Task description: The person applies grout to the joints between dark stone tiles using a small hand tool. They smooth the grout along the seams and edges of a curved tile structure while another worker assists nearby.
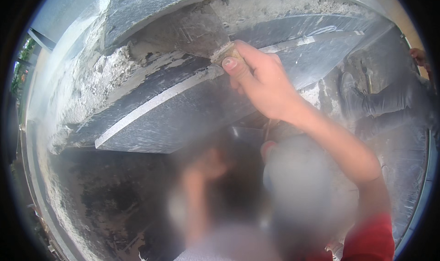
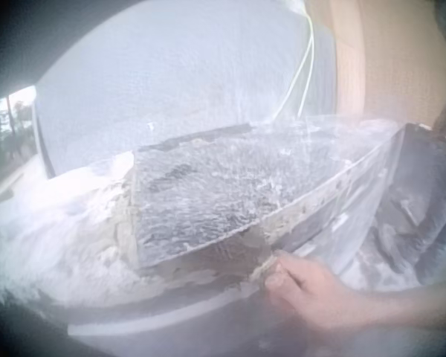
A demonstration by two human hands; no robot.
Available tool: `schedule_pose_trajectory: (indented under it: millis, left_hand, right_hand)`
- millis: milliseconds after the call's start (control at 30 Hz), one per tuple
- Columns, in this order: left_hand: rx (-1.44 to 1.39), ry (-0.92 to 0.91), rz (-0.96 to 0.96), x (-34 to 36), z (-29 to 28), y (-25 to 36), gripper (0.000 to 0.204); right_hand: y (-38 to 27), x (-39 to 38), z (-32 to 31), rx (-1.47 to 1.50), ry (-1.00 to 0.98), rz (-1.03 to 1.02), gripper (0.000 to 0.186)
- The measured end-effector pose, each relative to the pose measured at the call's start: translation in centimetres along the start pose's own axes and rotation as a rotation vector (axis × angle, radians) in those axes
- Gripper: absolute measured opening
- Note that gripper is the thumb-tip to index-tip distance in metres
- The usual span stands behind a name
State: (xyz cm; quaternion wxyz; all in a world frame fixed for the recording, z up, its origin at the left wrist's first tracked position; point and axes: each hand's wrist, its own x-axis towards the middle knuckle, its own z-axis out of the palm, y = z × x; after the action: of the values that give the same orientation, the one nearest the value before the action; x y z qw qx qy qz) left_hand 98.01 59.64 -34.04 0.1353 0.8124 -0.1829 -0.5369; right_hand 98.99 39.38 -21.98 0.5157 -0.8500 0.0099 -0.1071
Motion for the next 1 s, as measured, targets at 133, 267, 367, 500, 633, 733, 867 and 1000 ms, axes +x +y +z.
schedule_pose_trajectory:
  millis: [133, 267, 367, 500, 633, 733, 867, 1000]
  left_hand:
    - [-0.122, 0.025, 0.089, 1.4, 0.0, -2.4, 0.051]
    - [-0.126, 0.204, 0.211, 3.2, 1.8, -4.5, 0.033]
    - [-0.095, 0.039, 0.110, 1.5, 0.3, -2.6, 0.053]
    - [-0.123, -0.002, 0.104, 1.6, 0.1, -3.5, 0.066]
    - [-0.091, 0.005, 0.028, 1.2, -0.8, -4.3, 0.067]
    - [-0.095, -0.025, 0.039, 1.9, -0.5, -4.5, 0.068]
    - [-0.087, 0.018, 0.092, 3.4, -0.3, -5.2, 0.069]
    - [-0.105, 0.217, -0.038, 1.1, -0.8, -4.7, 0.069]
  right_hand:
    - [0.6, -1.6, -2.1, -0.111, -0.017, 0.067, 0.038]
    - [0.0, -3.1, -2.7, -0.444, 0.022, -0.287, 0.033]
    - [-1.2, -1.0, -1.8, -0.446, 0.138, -0.547, 0.025]
    - [-3.0, 1.5, -1.4, -0.626, 0.267, -0.739, 0.026]
    - [-9.1, -1.0, -4.7, -1.087, 0.262, -0.744, 0.035]
    - [-14.0, -1.9, -5.6, -1.220, 0.137, -0.653, 0.033]
    - [-18.4, -1.1, -6.2, -1.449, 0.059, -0.613, 0.026]
    - [-21.7, -0.2, -5.1, -1.493, 0.050, -0.585, 0.021]
